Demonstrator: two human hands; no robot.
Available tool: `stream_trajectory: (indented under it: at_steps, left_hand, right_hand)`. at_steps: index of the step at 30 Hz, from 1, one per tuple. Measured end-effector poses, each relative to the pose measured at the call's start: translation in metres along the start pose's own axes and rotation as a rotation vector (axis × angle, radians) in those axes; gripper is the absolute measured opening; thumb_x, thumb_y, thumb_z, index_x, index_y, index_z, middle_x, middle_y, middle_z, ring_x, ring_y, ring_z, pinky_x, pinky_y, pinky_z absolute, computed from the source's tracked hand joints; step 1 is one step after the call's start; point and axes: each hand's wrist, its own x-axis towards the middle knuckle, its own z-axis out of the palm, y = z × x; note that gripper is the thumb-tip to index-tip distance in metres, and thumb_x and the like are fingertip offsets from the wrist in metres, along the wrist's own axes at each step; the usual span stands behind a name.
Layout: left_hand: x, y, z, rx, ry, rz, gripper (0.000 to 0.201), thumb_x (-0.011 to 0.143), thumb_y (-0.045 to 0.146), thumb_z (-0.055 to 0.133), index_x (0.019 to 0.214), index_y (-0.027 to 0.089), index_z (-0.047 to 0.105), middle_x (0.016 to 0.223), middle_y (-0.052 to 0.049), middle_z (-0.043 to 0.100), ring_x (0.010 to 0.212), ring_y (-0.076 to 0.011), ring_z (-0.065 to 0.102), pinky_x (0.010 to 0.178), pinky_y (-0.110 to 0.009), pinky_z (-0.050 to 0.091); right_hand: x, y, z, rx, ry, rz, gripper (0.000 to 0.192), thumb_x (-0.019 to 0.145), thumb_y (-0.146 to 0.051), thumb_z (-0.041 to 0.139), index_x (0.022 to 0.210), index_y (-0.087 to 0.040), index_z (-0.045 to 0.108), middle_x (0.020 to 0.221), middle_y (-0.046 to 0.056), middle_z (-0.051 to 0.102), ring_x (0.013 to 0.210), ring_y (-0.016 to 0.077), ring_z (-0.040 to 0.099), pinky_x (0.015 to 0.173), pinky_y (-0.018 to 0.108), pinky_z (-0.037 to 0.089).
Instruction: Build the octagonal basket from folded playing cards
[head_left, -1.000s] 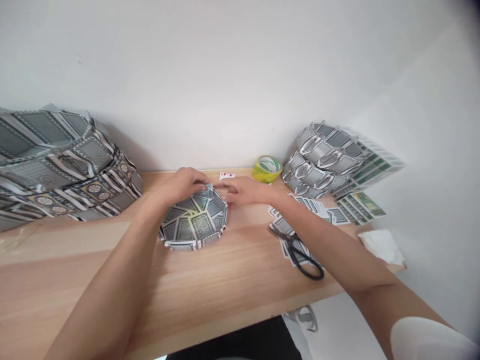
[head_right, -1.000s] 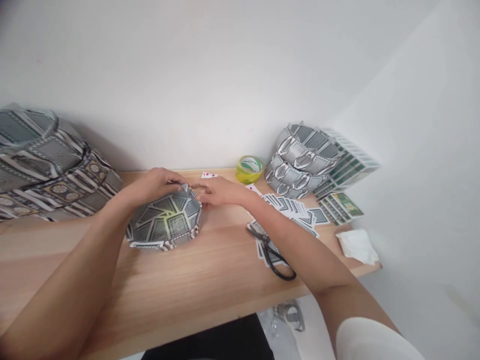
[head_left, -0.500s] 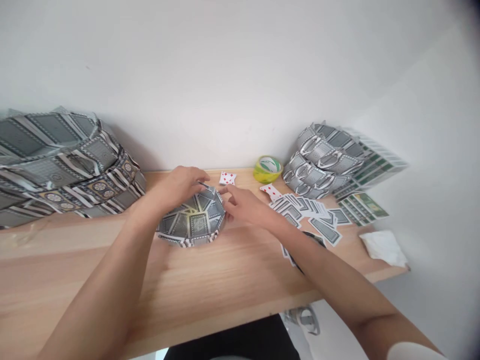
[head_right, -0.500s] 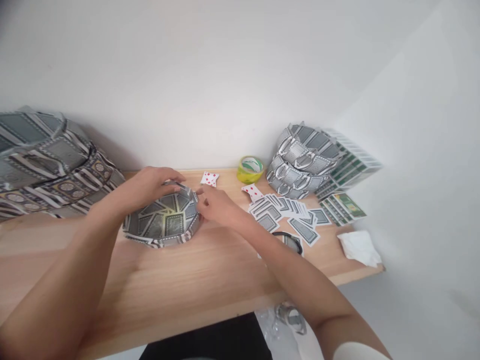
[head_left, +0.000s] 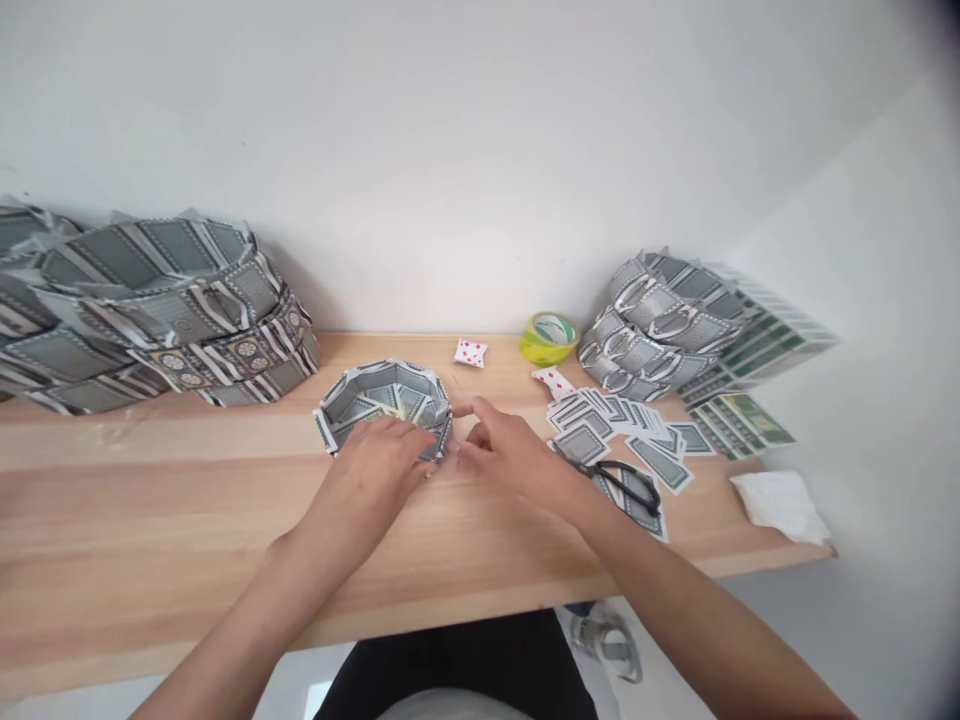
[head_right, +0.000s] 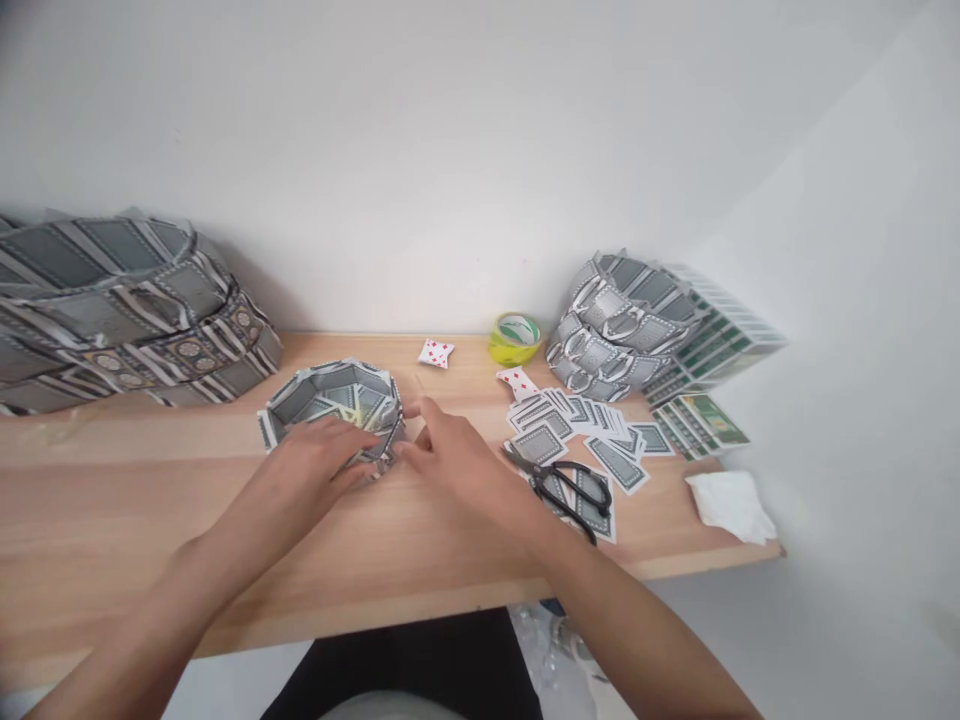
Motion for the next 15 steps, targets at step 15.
stream_trajectory:
  at_steps: [15]
  left_hand:
    - [-0.023,-0.011,0.005,-0.080,0.138,-0.009,0.017,0.082,0.005,0.058,0.086,0.016,0.070,0.087,-0.005,0.072,0.083,-0.0230,0.064,0.075,-0.034,0.047]
  right_hand:
    - [0.000,0.005,0.014,0.007,0.130,-0.218,0.007,0.087,-0.025,0.056,0.094,-0.024,0.058,0.085,-0.003,0.066,0.071,0.0122,0.059,0.065,0.024,0.043]
